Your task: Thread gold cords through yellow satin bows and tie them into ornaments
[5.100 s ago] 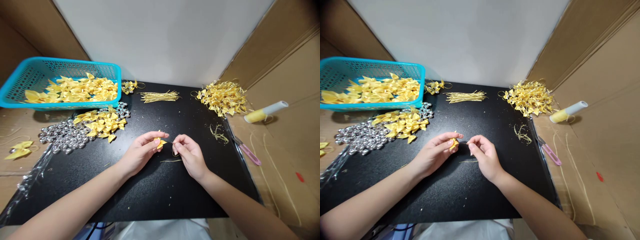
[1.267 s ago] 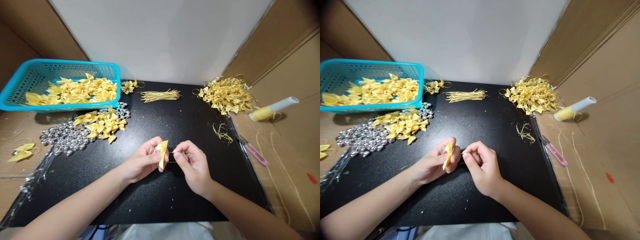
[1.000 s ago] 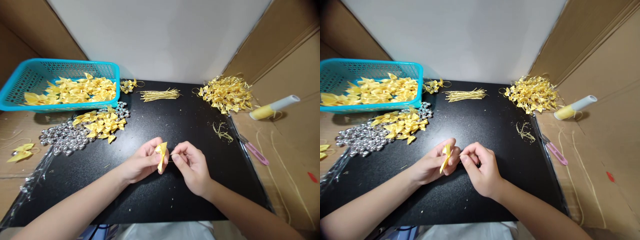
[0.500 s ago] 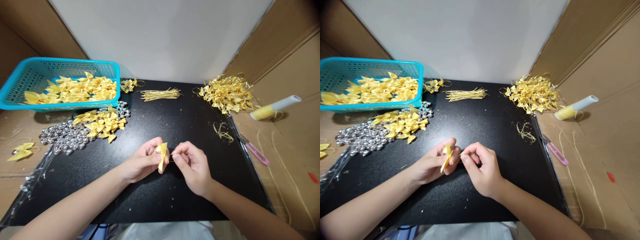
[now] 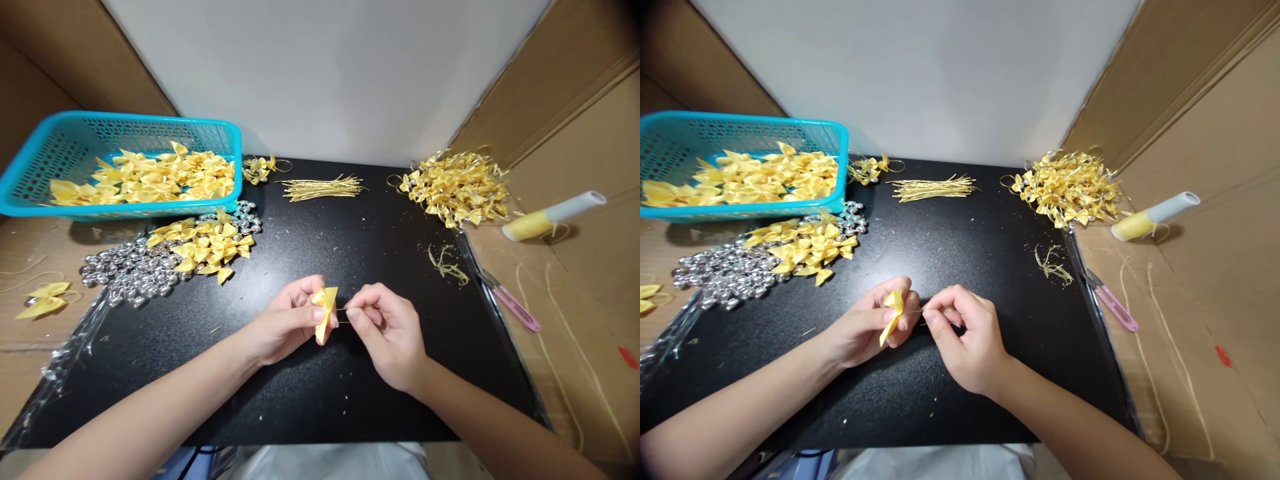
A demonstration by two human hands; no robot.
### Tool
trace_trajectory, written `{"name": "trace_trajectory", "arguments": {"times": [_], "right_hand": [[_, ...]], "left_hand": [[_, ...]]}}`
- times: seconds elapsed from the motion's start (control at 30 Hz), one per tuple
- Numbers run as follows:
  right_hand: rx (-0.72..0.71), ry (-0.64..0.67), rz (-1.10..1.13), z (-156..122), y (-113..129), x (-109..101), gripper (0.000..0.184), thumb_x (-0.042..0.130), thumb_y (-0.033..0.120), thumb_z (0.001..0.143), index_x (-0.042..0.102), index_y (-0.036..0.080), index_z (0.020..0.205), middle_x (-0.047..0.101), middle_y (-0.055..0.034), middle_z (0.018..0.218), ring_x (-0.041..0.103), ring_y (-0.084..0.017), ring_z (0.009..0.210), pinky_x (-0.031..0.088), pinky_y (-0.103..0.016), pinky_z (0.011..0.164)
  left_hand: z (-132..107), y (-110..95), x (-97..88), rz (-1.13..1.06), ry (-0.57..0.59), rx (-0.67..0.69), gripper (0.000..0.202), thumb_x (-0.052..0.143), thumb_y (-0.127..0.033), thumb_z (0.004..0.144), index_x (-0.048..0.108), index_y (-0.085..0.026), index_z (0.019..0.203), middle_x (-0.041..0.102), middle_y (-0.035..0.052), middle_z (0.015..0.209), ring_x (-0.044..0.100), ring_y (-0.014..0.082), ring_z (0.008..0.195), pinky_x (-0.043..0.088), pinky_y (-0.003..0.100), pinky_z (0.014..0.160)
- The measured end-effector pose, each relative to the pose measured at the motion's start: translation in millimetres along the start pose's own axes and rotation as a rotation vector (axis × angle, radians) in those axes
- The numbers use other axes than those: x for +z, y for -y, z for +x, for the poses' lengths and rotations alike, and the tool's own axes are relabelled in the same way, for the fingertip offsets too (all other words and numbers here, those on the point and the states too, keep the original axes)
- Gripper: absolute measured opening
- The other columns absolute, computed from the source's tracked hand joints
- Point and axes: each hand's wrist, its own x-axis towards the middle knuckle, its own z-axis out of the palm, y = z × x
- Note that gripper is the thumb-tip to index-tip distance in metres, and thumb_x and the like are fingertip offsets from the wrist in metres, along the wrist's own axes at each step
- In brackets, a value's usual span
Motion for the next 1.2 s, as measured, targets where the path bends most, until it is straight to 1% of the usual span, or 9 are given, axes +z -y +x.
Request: {"name": "trace_trajectory", "arguments": {"times": [0.23, 0.37, 0.67, 0.9, 1.03, 1.2], "right_hand": [[0.002, -0.016, 0.024, -0.5, -0.6, 0.2, 0.010, 0.054, 0.017, 0.089, 0.056, 0.020, 0.079, 0.038, 0.0068, 0.059, 0.038, -0.007, 0.052, 0.033, -0.023, 0.052], [-0.006, -0.004, 0.022, -0.3, 0.2, 0.2, 0.010, 0.054, 0.017, 0.088, 0.056, 0.020, 0.079, 0.038, 0.0066, 0.059, 0.039, -0.008, 0.052, 0.034, -0.023, 0.052], [-0.033, -0.027, -0.046, -0.2, 3.0, 1.0, 0.011, 0.054, 0.017, 0.088, 0.056, 0.020, 0.077, 0.040, 0.0065, 0.057, 0.039, -0.007, 0.050, 0.035, -0.022, 0.049], [-0.042, -0.057, -0.078, -1.5, 4.8, 3.0, 0.010, 0.053, 0.016, 0.088, 0.055, 0.020, 0.079, 0.054, 0.0048, 0.060, 0.037, -0.005, 0.043, 0.031, -0.021, 0.042], [-0.028, -0.048, -0.040, -5.4, 3.1, 5.6, 0.008, 0.051, 0.015, 0.089, 0.054, 0.020, 0.084, 0.055, 0.0041, 0.062, 0.040, -0.005, 0.043, 0.031, -0.019, 0.039], [-0.063, -0.050, -0.001, -9.2, 2.7, 7.9, 0.009, 0.050, 0.013, 0.089, 0.053, 0.021, 0.086, 0.056, 0.0032, 0.067, 0.043, -0.004, 0.044, 0.033, -0.017, 0.039]], "left_hand": [[-0.3, 1.7, -0.9, -0.016, 0.005, -0.004, 0.035, 0.081, -0.022, 0.069, 0.046, -0.015, 0.067, 0.066, -0.0013, 0.060, 0.058, 0.0054, 0.045, 0.043, 0.012, 0.045], [-0.5, 1.1, -1.5, -0.015, -0.005, -0.012, 0.035, 0.081, -0.022, 0.069, 0.046, -0.015, 0.067, 0.066, -0.0013, 0.060, 0.058, 0.0056, 0.046, 0.043, 0.012, 0.045], [-0.7, 0.1, -0.8, -0.005, 0.007, -0.010, 0.035, 0.081, -0.022, 0.069, 0.047, -0.015, 0.066, 0.066, -0.0010, 0.060, 0.058, 0.0054, 0.046, 0.042, 0.011, 0.044], [-1.1, 0.8, -1.5, 0.050, -0.018, 0.012, 0.037, 0.082, -0.024, 0.069, 0.046, -0.015, 0.066, 0.066, -0.0011, 0.061, 0.057, 0.0051, 0.047, 0.042, 0.012, 0.046], [-0.5, 0.9, -0.6, 0.084, -0.019, 0.037, 0.038, 0.082, -0.026, 0.069, 0.046, -0.015, 0.065, 0.066, -0.0009, 0.061, 0.056, 0.0052, 0.047, 0.043, 0.013, 0.048], [0.7, 0.1, 0.5, 0.101, 0.001, 0.076, 0.034, 0.081, -0.024, 0.070, 0.049, -0.015, 0.066, 0.068, -0.0007, 0.063, 0.057, 0.0055, 0.049, 0.043, 0.013, 0.047]]}}
